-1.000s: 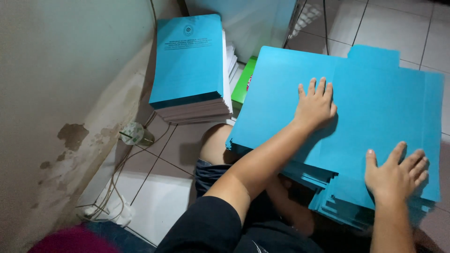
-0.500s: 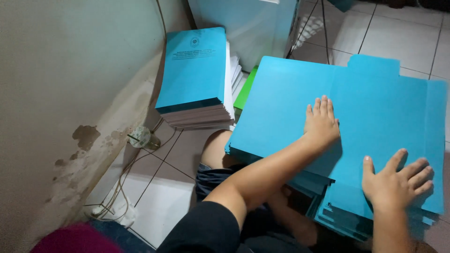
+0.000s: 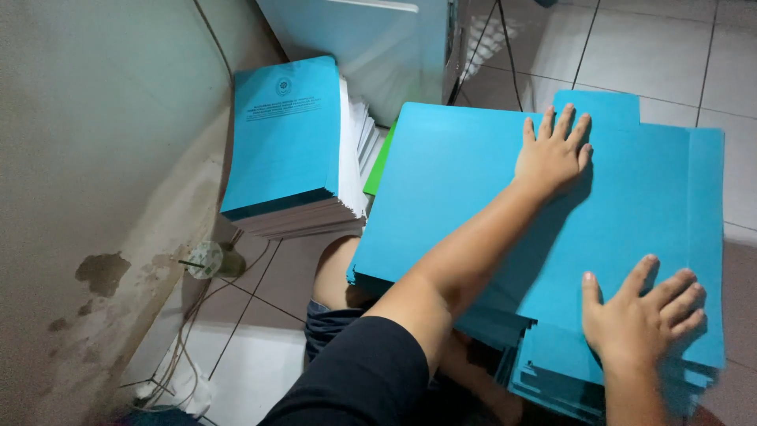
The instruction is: The person is organizing and stacking blue thesis folders on the floor.
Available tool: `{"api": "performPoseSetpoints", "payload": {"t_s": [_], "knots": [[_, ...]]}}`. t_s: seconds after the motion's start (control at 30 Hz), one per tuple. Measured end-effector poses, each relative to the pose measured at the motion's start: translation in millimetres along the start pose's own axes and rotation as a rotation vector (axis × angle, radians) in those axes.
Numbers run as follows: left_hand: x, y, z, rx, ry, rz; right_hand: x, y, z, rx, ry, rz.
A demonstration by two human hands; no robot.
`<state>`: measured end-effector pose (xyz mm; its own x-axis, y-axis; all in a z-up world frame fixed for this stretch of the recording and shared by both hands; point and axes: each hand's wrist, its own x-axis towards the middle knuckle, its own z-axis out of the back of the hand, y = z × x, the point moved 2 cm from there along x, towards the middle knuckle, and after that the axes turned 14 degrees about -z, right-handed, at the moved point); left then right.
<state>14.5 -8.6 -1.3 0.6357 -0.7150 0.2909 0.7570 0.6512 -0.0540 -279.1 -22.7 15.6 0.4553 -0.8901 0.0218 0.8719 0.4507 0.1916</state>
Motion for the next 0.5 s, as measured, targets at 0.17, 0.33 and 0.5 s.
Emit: {"api": "performPoseSetpoints", "payload": {"t_s": [0.17,0.33,0.5], "knots": [[-22,2,-2,-0.03,-0.016,0.005,-3,6,12,0.026,0.06,0.001],[-77,4,14,-0.056,-0.059,0.07,-1,4,10,0.017,0.081,-0.01],[-162,5,59,-0.21,0.101,-0.065,12,-5,-12,-0.033,0.04,-0.039]]}}
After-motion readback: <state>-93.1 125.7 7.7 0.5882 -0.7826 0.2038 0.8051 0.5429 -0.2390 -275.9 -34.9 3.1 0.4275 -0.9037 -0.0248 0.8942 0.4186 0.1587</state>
